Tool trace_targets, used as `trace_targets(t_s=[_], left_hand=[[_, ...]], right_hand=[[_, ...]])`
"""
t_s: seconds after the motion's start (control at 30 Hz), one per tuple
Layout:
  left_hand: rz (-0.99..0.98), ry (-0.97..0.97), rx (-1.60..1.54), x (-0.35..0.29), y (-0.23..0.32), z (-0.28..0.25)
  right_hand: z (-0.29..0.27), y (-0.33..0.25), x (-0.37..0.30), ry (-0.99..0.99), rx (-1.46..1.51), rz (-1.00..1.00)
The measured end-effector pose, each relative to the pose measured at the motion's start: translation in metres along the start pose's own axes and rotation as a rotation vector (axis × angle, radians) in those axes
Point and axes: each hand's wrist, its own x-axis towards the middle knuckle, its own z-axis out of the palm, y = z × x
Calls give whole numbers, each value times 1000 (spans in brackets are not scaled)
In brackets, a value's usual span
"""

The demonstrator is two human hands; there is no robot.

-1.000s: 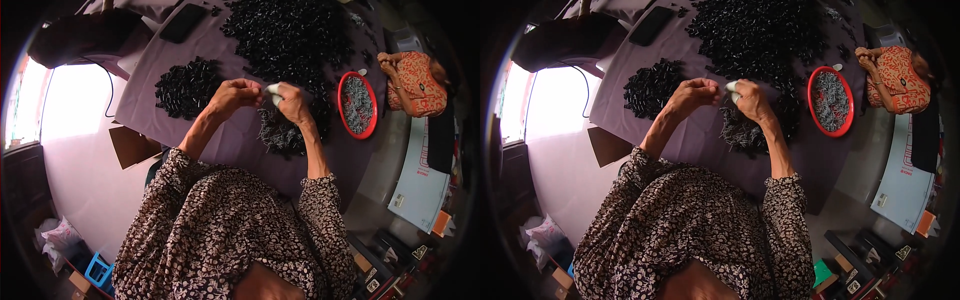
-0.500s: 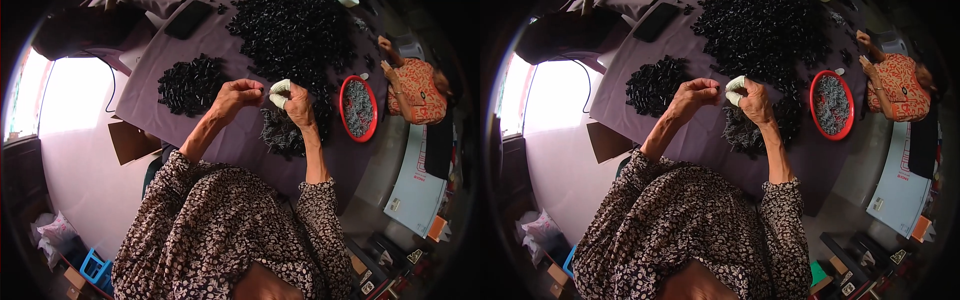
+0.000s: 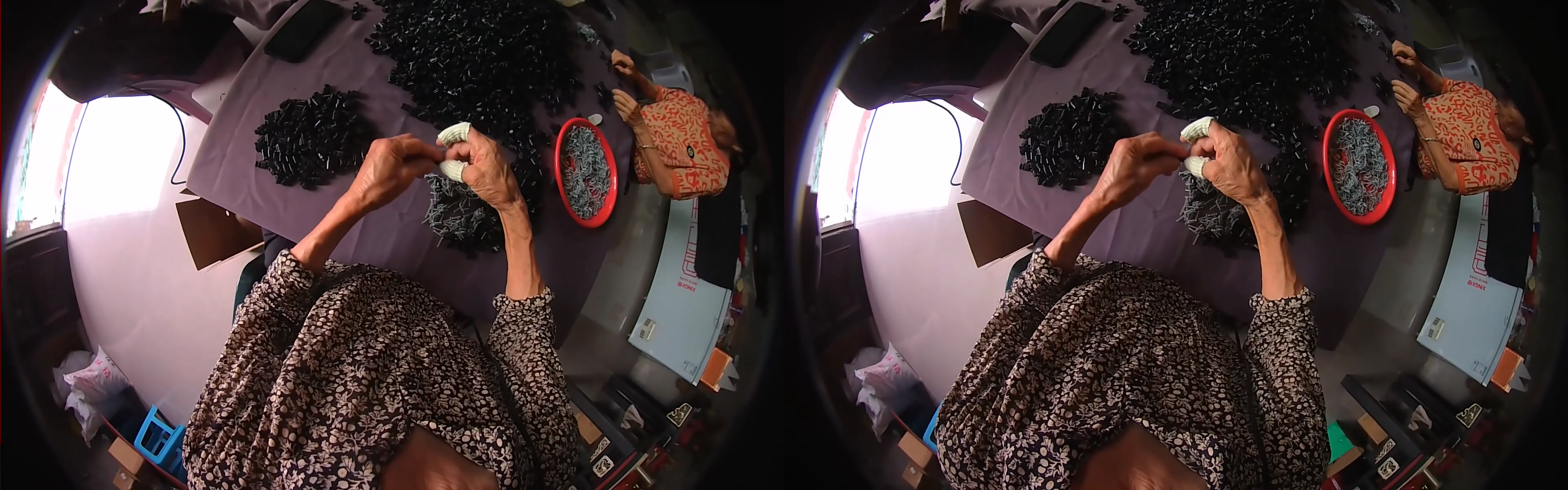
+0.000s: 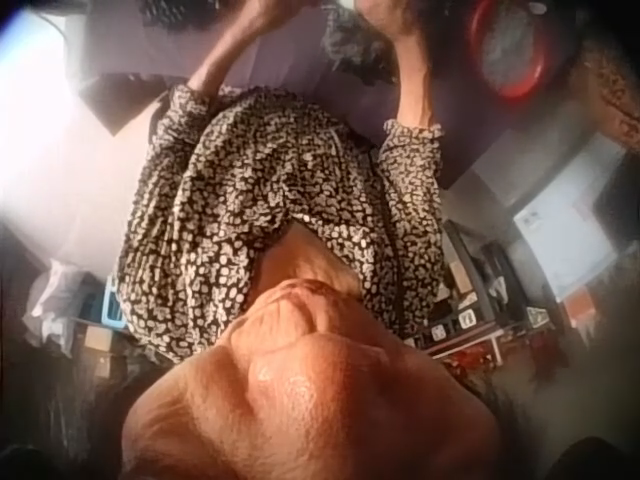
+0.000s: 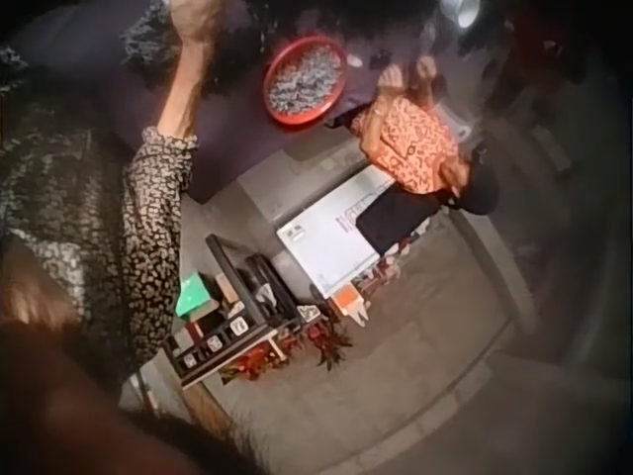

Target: The person assembles plastic components by repeatedly fitting small grey pieces into black plastic parts by hand.

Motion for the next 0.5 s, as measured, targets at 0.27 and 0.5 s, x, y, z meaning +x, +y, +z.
trace_targets(t_s=[0.27, 0.5], left_hand=[[175, -14, 243, -10, -10, 21], [71, -75, 127, -11, -5, 24]], right_hand=[[6, 31, -26, 10, 378, 97], [1, 35, -33, 1, 574, 97]])
